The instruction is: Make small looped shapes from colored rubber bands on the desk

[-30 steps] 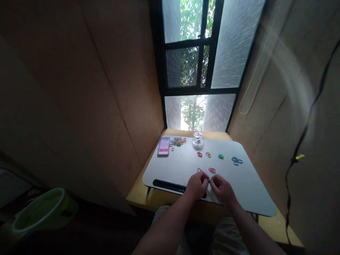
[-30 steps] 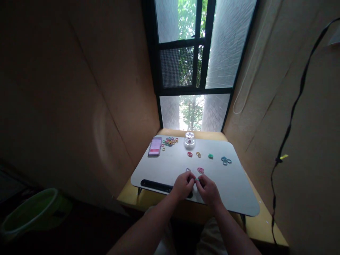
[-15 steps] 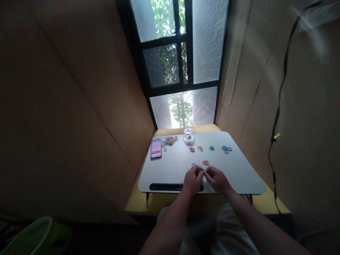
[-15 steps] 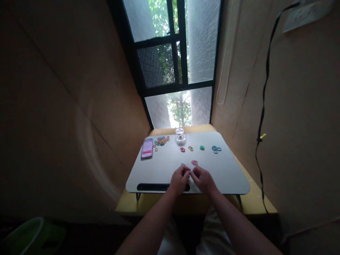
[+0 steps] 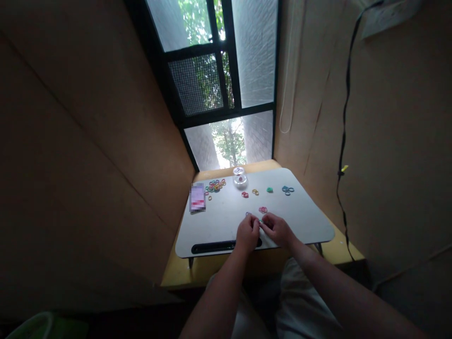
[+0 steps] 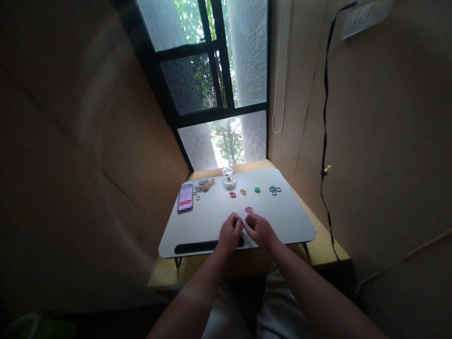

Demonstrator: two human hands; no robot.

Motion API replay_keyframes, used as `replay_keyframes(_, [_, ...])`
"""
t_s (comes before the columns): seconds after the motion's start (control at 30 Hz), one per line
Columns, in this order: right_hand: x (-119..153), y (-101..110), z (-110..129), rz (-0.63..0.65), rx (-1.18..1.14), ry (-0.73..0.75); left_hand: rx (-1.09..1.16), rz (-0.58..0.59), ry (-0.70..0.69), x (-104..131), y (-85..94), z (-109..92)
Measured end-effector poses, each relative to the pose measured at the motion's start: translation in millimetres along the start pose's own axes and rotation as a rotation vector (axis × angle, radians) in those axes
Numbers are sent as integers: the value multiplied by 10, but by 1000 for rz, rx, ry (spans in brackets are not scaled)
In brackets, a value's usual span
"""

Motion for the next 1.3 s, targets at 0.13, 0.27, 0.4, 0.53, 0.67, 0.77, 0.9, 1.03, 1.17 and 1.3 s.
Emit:
replay_keyframes(0.13, [-2, -18, -13, 32, -22, -20, -19, -1, 14, -5, -12, 2])
replay_keyframes(0.27, [-15, -27, -77, 38, -16, -41, -22, -5, 25, -5, -8, 3])
replay_keyframes(0.4, [-36, -43, -169, 43, -51, -49, -17, -3, 31, -11, -26, 21])
replay_keyframes(0.53, [-34, -52, -231, 31, -62, -68, 11, -13, 35, -9, -38, 35])
replay_keyframes(0.67, [-21, -34, -202, 23, -75, -68, 28, -8, 34, 0, -37, 29])
replay_keyframes(0.77, [-19, -17, -170, 23, -69, -71, 47, -3, 43, 1, -35, 34])
replay_keyframes(0.9, [-26, -13, -152, 15, -59, -79, 81, 1, 36, 0, -26, 27])
replay_keyframes(1.03, [-78, -31, -218, 16, -133, -139, 115, 2, 23, -17, -16, 19])
replay_keyframes(1.17, [-216, 19, -378, 17, -205, -232, 166, -3, 33, -48, -15, 44])
replay_keyframes(1.3, [-474, 255, -486, 14, 101, -202, 148, 19, 33, -58, -13, 42])
Point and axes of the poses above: each hand's wrist, its own x-axis away from the middle knuckle, its own y-axis out of the back of the hand, z = x × y, the point moved 5 cm from there along -x, towards the middle knuckle, and after that the axes turned 1 degree about x, right-handed, at the moved point
